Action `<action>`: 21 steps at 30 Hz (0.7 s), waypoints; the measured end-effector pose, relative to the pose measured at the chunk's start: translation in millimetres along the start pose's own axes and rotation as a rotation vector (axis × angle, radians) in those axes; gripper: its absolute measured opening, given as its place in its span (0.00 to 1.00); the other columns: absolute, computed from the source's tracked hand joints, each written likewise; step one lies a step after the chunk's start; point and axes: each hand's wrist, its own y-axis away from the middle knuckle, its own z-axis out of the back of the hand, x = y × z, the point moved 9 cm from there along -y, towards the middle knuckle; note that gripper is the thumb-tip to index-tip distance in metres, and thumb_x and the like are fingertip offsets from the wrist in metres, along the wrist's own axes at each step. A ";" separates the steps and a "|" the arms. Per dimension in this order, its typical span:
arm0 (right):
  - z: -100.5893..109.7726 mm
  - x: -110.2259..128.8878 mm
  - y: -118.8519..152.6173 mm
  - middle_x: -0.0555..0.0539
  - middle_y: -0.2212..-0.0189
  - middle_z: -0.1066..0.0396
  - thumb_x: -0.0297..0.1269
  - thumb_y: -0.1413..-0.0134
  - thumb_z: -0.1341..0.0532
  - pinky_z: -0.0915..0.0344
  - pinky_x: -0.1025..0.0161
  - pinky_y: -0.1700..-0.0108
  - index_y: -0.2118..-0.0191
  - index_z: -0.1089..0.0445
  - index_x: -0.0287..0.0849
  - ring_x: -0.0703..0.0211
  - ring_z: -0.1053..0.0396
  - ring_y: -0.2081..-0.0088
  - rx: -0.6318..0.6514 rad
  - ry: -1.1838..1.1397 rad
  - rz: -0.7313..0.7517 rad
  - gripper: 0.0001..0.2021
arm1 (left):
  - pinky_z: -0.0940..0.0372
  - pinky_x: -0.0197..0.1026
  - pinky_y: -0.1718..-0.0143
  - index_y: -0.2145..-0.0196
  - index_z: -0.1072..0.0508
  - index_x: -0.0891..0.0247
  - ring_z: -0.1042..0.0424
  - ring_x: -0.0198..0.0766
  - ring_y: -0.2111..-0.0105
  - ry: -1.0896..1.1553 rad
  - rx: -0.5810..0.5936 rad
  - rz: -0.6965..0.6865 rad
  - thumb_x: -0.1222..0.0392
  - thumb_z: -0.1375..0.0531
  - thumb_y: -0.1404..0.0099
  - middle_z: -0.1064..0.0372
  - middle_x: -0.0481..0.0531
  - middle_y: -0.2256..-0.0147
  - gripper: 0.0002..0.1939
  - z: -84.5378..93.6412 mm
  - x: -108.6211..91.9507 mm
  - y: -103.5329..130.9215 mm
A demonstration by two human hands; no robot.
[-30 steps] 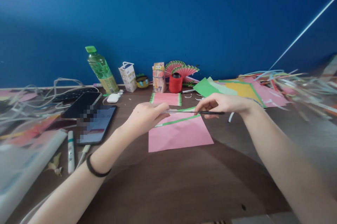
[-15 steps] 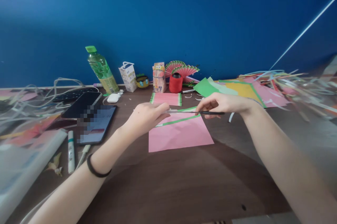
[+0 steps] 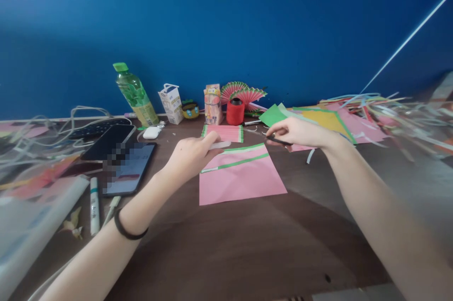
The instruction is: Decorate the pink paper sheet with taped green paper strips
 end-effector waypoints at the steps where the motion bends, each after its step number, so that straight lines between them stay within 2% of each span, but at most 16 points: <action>1: 6.8 -4.3 -0.6 0.46 0.73 0.28 0.45 0.52 0.44 0.41 0.66 0.78 0.64 0.28 0.42 0.63 0.36 0.79 -0.069 -0.010 -0.023 0.14 | 0.45 0.35 0.76 0.61 0.34 0.60 0.30 0.39 0.75 0.066 0.031 0.036 0.51 0.47 0.39 0.28 0.48 0.74 0.12 -2.4 1.9 -0.1; 3: 19.0 -19.5 -2.1 0.45 0.75 0.28 0.46 0.51 0.45 0.41 0.64 0.77 0.65 0.29 0.42 0.60 0.35 0.78 -0.186 0.028 -0.106 0.15 | 0.43 0.35 0.74 0.58 0.35 0.60 0.30 0.38 0.74 0.231 0.078 0.088 0.51 0.47 0.39 0.28 0.47 0.73 0.14 -7.8 3.9 0.4; 7: 38.7 -60.3 -6.8 0.45 0.80 0.32 0.42 0.51 0.45 0.44 0.63 0.75 0.67 0.30 0.40 0.56 0.35 0.76 -0.349 0.369 -0.323 0.12 | 0.42 0.35 0.75 0.53 0.35 0.60 0.33 0.35 0.77 0.574 0.125 0.136 0.53 0.52 0.36 0.32 0.45 0.78 0.17 -16.8 4.6 1.9; 10: 39.6 -84.9 -13.2 0.42 0.78 0.32 0.38 0.53 0.44 0.45 0.62 0.73 0.71 0.31 0.39 0.52 0.33 0.71 -0.358 0.429 -0.370 0.09 | 0.43 0.34 0.79 0.53 0.33 0.63 0.37 0.32 0.80 0.868 0.210 0.186 0.53 0.51 0.36 0.36 0.45 0.81 0.18 -27.2 3.5 2.8; 14: 33.3 -104.7 -16.8 0.41 0.75 0.33 0.37 0.52 0.44 0.44 0.61 0.71 0.70 0.33 0.40 0.51 0.33 0.69 -0.289 0.462 -0.406 0.07 | 0.40 0.34 0.77 0.53 0.33 0.68 0.35 0.30 0.79 1.230 0.235 0.253 0.56 0.47 0.38 0.30 0.50 0.76 0.18 -32.7 2.3 3.1; 16: 32.9 -107.3 -16.0 0.41 0.75 0.33 0.36 0.52 0.43 0.44 0.62 0.71 0.70 0.33 0.39 0.52 0.33 0.69 -0.288 0.459 -0.413 0.06 | 0.37 0.35 0.74 0.52 0.33 0.68 0.31 0.32 0.75 1.359 0.251 0.280 0.57 0.46 0.38 0.27 0.55 0.70 0.18 -35.9 1.8 4.0; 18: 34.2 -107.1 -14.3 0.40 0.73 0.32 0.36 0.53 0.42 0.44 0.62 0.71 0.69 0.33 0.39 0.51 0.33 0.68 -0.307 0.458 -0.422 0.06 | 0.34 0.37 0.69 0.51 0.34 0.69 0.28 0.35 0.71 1.476 0.316 0.301 0.59 0.46 0.38 0.26 0.58 0.65 0.18 -41.6 -1.4 6.1; 21: 32.1 -106.0 -12.7 0.42 0.75 0.32 0.36 0.56 0.40 0.43 0.62 0.74 0.60 0.35 0.39 0.54 0.34 0.72 -0.312 0.404 -0.426 0.14 | 0.34 0.40 0.59 0.53 0.31 0.67 0.27 0.38 0.62 1.639 0.431 0.307 0.61 0.45 0.38 0.27 0.60 0.58 0.16 -47.9 -9.9 9.3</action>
